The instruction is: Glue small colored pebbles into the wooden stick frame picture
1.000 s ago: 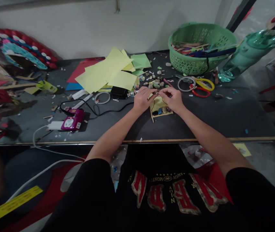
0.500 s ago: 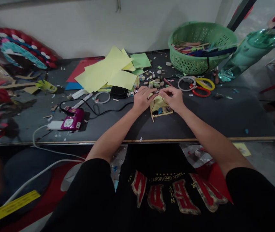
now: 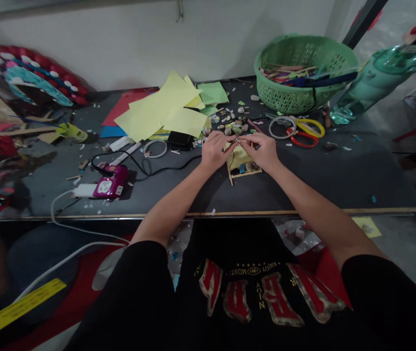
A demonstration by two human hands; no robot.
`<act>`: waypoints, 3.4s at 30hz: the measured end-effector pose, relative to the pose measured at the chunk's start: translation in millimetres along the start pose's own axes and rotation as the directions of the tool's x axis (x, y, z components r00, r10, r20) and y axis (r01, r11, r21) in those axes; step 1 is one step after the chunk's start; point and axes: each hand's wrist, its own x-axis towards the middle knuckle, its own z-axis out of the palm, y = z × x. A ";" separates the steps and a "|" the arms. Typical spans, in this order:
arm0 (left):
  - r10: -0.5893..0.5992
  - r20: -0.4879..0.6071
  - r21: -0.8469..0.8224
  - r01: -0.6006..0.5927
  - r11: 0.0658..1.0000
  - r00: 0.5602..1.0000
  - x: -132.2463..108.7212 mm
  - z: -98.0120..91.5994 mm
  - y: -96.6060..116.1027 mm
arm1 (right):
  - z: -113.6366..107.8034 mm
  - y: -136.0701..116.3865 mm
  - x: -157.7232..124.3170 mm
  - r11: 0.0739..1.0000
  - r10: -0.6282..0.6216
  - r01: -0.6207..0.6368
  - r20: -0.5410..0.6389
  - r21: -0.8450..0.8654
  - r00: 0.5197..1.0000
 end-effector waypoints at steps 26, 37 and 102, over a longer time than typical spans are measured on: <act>-0.047 0.133 -0.082 0.059 0.995 0.990 11.1 -13.2 -28.4 | 1.2 5.6 2.3 0.990 0.137 -0.136 -0.028 0.038 0.990; -0.375 0.071 0.191 0.357 0.915 0.924 -6.3 -44.2 -112.5 | -1.7 10.1 4.4 0.981 0.188 -0.183 -0.078 0.068 0.979; -0.878 0.037 0.478 0.763 0.436 0.478 42.3 -61.1 -108.5 | -4.9 7.7 5.0 0.981 0.192 -0.194 -0.046 -0.029 0.980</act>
